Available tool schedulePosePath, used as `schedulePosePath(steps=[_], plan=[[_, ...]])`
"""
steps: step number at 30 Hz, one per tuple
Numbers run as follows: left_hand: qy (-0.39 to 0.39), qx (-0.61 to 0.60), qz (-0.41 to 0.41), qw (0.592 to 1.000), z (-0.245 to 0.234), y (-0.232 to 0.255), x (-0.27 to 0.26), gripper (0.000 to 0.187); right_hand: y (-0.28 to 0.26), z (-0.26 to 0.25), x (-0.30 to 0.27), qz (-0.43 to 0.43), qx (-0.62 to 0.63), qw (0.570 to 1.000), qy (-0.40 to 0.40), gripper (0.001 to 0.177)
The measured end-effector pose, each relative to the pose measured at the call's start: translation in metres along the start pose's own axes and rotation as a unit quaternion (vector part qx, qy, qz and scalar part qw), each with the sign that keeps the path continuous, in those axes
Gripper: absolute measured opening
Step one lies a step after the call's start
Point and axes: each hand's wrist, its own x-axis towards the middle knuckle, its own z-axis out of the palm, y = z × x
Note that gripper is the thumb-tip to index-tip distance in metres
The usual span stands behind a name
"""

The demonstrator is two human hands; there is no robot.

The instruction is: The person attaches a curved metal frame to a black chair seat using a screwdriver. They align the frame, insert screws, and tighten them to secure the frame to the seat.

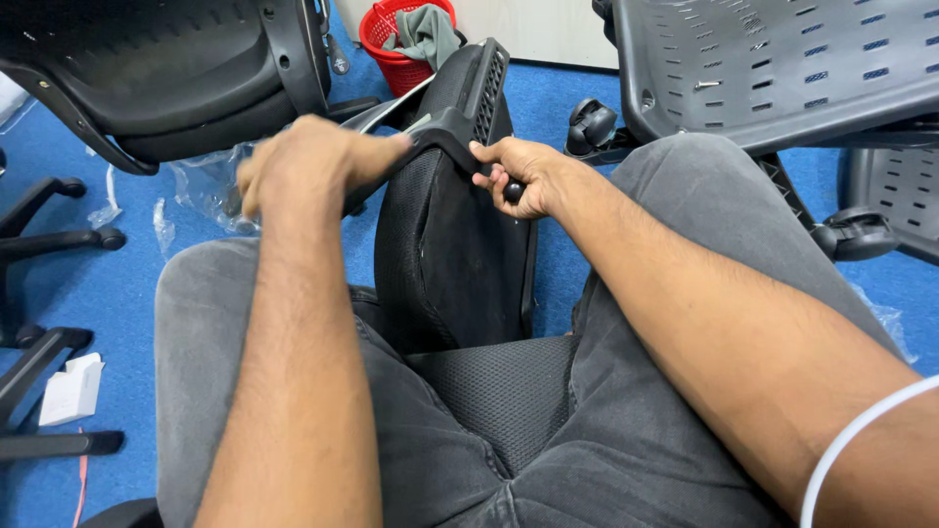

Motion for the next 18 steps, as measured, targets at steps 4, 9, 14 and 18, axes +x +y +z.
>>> schedulePosePath(steps=[4,9,14,18], plan=[[-0.085,0.104,0.075,0.988,0.011,0.033,-0.009,0.129,0.000,0.005,0.001,0.017,0.001,1.000,-0.015,0.035],[0.120,0.042,0.083,0.988,0.075,0.031,-0.004,0.113,-0.001,0.000,0.003,0.014,-0.005,1.000,-0.028,0.036],[0.134,0.046,0.197,0.970,0.088,0.018,0.036,0.093,0.006,0.002,0.010,0.035,-0.067,0.996,-0.048,0.046],[0.101,0.105,0.264,0.953,0.062,-0.015,0.061,0.107,0.029,0.022,0.010,0.045,-0.061,0.996,-0.056,0.044]])
